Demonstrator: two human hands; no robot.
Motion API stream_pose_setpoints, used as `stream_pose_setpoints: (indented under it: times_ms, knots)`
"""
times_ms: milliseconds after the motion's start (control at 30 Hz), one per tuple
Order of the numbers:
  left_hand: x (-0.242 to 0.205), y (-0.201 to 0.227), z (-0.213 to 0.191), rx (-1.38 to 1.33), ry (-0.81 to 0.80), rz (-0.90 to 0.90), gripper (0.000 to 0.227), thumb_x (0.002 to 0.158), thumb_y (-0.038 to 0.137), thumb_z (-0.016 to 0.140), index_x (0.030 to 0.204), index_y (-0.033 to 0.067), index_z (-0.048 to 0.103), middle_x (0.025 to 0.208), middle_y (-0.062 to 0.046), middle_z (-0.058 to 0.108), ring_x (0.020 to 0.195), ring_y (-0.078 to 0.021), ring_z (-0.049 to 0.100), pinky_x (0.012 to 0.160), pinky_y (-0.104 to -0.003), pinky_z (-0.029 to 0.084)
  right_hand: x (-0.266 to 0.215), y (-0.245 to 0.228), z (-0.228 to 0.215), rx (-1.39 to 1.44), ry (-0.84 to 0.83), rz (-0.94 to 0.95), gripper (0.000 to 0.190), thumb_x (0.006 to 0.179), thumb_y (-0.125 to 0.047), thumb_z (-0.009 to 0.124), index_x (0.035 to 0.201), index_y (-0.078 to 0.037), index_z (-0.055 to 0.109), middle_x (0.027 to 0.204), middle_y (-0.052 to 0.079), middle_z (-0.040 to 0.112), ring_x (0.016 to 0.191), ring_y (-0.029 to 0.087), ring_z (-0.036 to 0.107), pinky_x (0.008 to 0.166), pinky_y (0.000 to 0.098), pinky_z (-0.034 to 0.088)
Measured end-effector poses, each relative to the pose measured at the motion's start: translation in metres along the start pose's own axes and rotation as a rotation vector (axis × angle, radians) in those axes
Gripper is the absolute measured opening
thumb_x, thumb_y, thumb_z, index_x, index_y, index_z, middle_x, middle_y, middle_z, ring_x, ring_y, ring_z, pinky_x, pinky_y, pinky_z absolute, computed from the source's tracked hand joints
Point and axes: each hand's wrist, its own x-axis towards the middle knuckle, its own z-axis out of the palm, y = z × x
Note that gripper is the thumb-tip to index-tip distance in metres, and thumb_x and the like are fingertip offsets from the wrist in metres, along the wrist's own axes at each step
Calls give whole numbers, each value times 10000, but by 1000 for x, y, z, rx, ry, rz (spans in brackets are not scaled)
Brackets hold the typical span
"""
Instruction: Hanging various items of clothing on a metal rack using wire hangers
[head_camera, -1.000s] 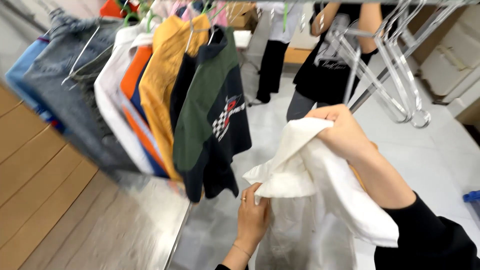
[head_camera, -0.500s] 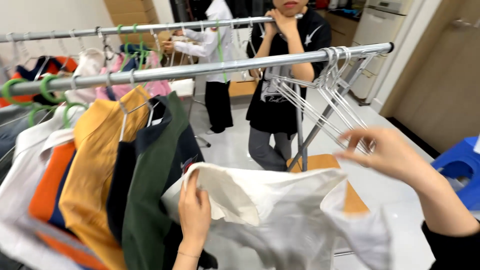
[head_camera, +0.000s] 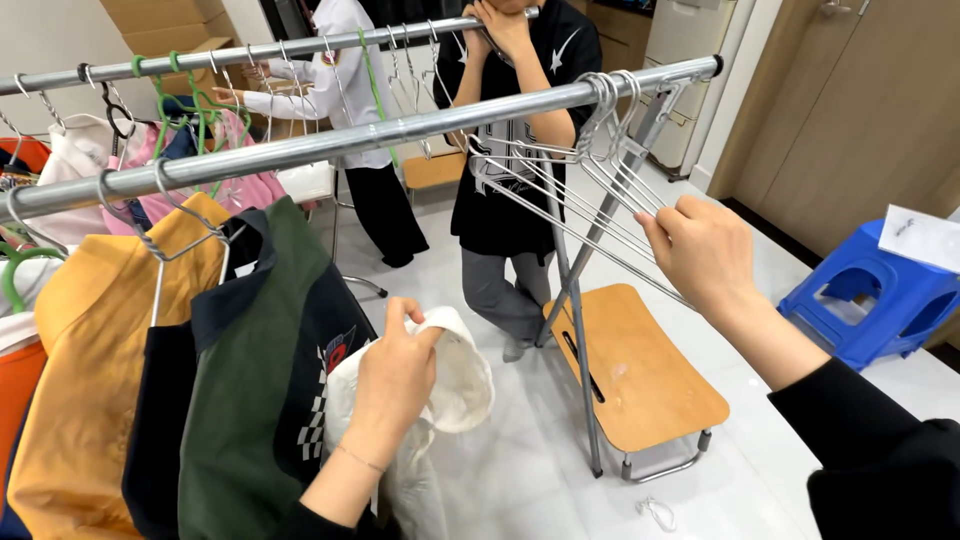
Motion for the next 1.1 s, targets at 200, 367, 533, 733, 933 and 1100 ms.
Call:
stream_pose_setpoints:
  times_ms: [200, 367, 533, 733, 933, 1100]
  knots:
    - [-22, 2, -15, 95, -7, -38, 357, 819, 43, 678, 1092, 268, 728, 1104, 5, 475, 553, -415, 729, 561, -494, 646, 1, 7, 23, -52, 51, -74, 446, 1141, -395, 646, 764, -166, 586, 751, -7, 502, 538, 205, 586, 534, 306, 485]
    - [-46, 16, -40, 104, -17, -113, 411, 802, 45, 684, 1143, 271, 722, 1109, -2, 468, 575, -422, 739, 586, -487, 658, 9, 16, 5, -17, 75, -74, 429, 1204, -449, 631, 856, -201, 595, 824, -29, 501, 544, 211, 619, 573, 305, 503]
    - [-68, 31, -57, 108, -8, -238, 443, 818, 56, 680, 1208, 262, 720, 1094, -23, 471, 627, -434, 744, 626, -494, 658, -8, -9, -64, 414, -244, 97, 431, 1172, -396, 634, 848, -117, 586, 708, 62, 530, 685, 361, 670, 613, 413, 502]
    - [-101, 55, -65, -154, -193, -514, 524, 872, 85, 656, 1372, 242, 639, 1107, -71, 416, 833, -335, 583, 701, -476, 550, -88, 9, -124, 1139, -794, 239, 90, 956, -102, 639, 882, -128, 594, 1123, 39, 786, 1220, 136, 716, 963, 337, 594]
    - [-152, 79, -65, -155, -324, -692, 730, 792, -24, 499, 1456, 263, 597, 1058, -51, 435, 693, -307, 516, 607, -442, 465, -149, 43, -178, 1450, -1501, 841, 883, 824, 186, 510, 1620, -194, 532, 1467, 188, 771, 1191, 540, 818, 846, 662, 633]
    - [-188, 67, -60, -48, -263, -743, 714, 720, -79, 464, 1336, 229, 652, 1040, -57, 450, 688, -365, 541, 589, -498, 459, -215, 91, -143, 1591, -1617, 511, 579, 887, -13, 641, 1435, -170, 744, 1386, 113, 902, 1071, 420, 979, 754, 547, 772]
